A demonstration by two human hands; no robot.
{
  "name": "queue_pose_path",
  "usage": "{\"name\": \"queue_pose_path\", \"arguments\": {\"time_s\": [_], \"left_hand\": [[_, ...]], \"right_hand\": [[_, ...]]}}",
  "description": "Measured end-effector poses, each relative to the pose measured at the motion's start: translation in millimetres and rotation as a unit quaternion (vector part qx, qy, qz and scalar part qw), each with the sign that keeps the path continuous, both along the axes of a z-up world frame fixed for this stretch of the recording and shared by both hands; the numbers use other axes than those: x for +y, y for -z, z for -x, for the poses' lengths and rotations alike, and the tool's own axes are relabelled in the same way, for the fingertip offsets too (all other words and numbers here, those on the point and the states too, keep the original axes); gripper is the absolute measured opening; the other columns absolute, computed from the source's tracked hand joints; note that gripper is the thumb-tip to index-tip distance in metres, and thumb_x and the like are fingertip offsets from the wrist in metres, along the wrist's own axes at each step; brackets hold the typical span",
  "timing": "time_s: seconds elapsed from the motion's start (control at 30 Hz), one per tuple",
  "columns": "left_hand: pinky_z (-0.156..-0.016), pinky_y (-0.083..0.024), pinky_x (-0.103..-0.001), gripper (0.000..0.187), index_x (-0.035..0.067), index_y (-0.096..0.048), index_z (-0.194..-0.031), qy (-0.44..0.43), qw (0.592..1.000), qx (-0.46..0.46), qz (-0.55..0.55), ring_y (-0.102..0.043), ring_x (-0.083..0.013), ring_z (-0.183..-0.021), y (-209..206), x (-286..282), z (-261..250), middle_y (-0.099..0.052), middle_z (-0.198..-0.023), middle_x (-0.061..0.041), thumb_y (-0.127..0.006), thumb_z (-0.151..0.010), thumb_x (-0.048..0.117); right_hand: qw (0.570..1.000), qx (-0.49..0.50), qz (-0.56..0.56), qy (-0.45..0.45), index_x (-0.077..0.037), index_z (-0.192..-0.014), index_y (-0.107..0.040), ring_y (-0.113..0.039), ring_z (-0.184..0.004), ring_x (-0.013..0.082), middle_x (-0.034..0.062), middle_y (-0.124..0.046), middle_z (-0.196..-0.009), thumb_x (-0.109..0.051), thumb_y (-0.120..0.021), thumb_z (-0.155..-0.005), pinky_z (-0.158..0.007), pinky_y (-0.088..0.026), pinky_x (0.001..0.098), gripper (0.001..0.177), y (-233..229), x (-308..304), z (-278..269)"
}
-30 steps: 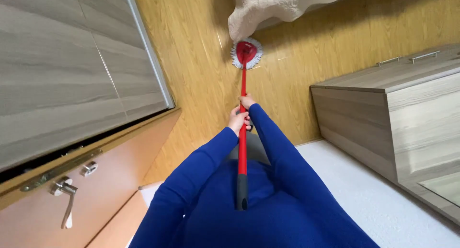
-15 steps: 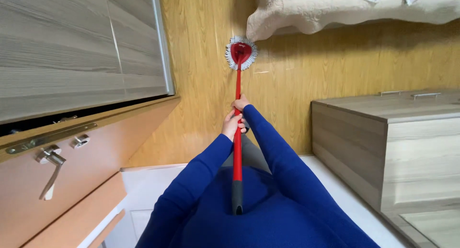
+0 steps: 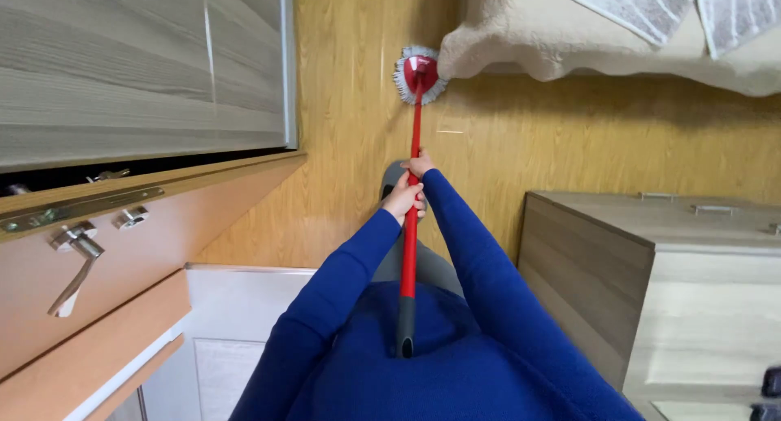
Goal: Mopping the wooden floor in a bedroom using a spin mop
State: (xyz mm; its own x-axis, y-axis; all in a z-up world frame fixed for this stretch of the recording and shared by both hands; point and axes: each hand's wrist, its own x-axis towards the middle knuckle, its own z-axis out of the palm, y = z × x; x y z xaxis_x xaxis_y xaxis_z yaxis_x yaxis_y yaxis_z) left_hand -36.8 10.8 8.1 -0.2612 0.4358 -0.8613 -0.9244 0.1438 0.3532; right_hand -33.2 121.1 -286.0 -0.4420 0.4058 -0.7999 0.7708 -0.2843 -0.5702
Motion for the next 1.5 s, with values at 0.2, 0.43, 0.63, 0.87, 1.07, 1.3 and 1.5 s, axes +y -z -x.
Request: {"name": "queue_pose_path", "arguments": {"time_s": [0.2,0.43,0.63,0.87,1.07,1.3,1.5], "left_hand": [[-0.032,-0.043,-0.033,0.082,0.028,-0.01,-0.161,0.008,1.0,0.002,0.015,-0.051,-0.0151,-0.044,56.2,37.4,21.0,-0.05,-0.071,-0.008,-0.058,-0.098,0.008],[-0.033,-0.042,-0.034,0.08,0.028,-0.012,-0.16,-0.015,0.999,-0.02,0.025,-0.051,-0.0169,-0.045,24.3,100.1,57.7,-0.048,-0.07,-0.007,-0.056,-0.096,0.009],[-0.033,-0.045,-0.033,0.081,0.026,-0.014,-0.161,0.009,0.999,0.003,0.049,-0.051,-0.0151,-0.045,20.2,143.0,104.6,-0.049,-0.072,-0.006,-0.056,-0.094,0.007],[-0.033,-0.046,-0.035,0.08,0.028,-0.016,-0.16,0.014,0.999,-0.003,0.047,-0.051,-0.0166,-0.045,17.0,175.4,167.1,-0.05,-0.07,-0.007,-0.059,-0.095,0.01],[-0.032,-0.045,-0.034,0.077,0.025,-0.019,-0.161,-0.01,0.998,0.002,0.054,-0.052,-0.015,-0.045,11.4,209.5,209.5,-0.05,-0.071,-0.007,-0.058,-0.097,0.01],[-0.033,-0.047,-0.033,0.072,0.022,-0.022,-0.16,0.005,0.997,0.022,0.073,-0.053,-0.0149,-0.047,13.3,265.5,255.2,-0.051,-0.074,-0.007,-0.056,-0.097,0.01],[-0.033,-0.046,-0.036,0.072,0.024,-0.025,-0.159,0.018,0.996,0.043,0.077,-0.054,-0.0171,-0.046,15.9,341.2,323.3,-0.053,-0.072,-0.007,-0.057,-0.096,0.012]], "right_hand": [[0.999,-0.013,-0.019,-0.024,-0.006,-0.16,-0.033,-0.059,-0.13,0.042,0.0261,-0.057,-0.142,-0.009,-0.086,-0.072,-0.106,-0.049,0.0484,0.103,-0.7,41.1,32.0],[0.996,-0.058,-0.036,-0.051,-0.02,-0.16,-0.035,-0.069,-0.117,0.0365,0.0236,-0.059,-0.142,-0.017,-0.086,-0.075,-0.1,-0.056,0.046,0.1,-28.1,106.3,60.6],[0.995,-0.076,-0.04,-0.056,-0.021,-0.155,-0.042,-0.069,-0.115,0.0393,0.0269,-0.059,-0.138,-0.023,-0.088,-0.076,-0.099,-0.055,0.0484,0.092,-68.5,142.8,111.3],[0.989,-0.104,-0.049,-0.098,-0.025,-0.157,-0.037,-0.062,-0.128,0.0389,0.0212,-0.058,-0.144,-0.033,-0.088,-0.078,-0.105,-0.052,0.0494,0.095,-81.2,187.2,172.5],[0.991,-0.085,-0.02,-0.097,-0.022,-0.161,-0.032,-0.056,-0.134,0.0418,0.024,-0.052,-0.15,-0.032,-0.085,-0.083,-0.11,-0.048,0.0493,0.094,-114.9,216.7,223.8],[0.988,-0.094,-0.023,-0.117,-0.022,-0.162,-0.029,-0.051,-0.139,0.0396,0.0224,-0.049,-0.153,-0.034,-0.086,-0.083,-0.113,-0.045,0.0491,0.098,-101.9,274.6,268.1],[0.984,-0.1,-0.029,-0.144,-0.024,-0.161,-0.028,-0.054,-0.136,0.04,0.0211,-0.053,-0.15,-0.033,-0.083,-0.085,-0.112,-0.047,0.0498,0.094,-109.9,346.4,341.6]]}}
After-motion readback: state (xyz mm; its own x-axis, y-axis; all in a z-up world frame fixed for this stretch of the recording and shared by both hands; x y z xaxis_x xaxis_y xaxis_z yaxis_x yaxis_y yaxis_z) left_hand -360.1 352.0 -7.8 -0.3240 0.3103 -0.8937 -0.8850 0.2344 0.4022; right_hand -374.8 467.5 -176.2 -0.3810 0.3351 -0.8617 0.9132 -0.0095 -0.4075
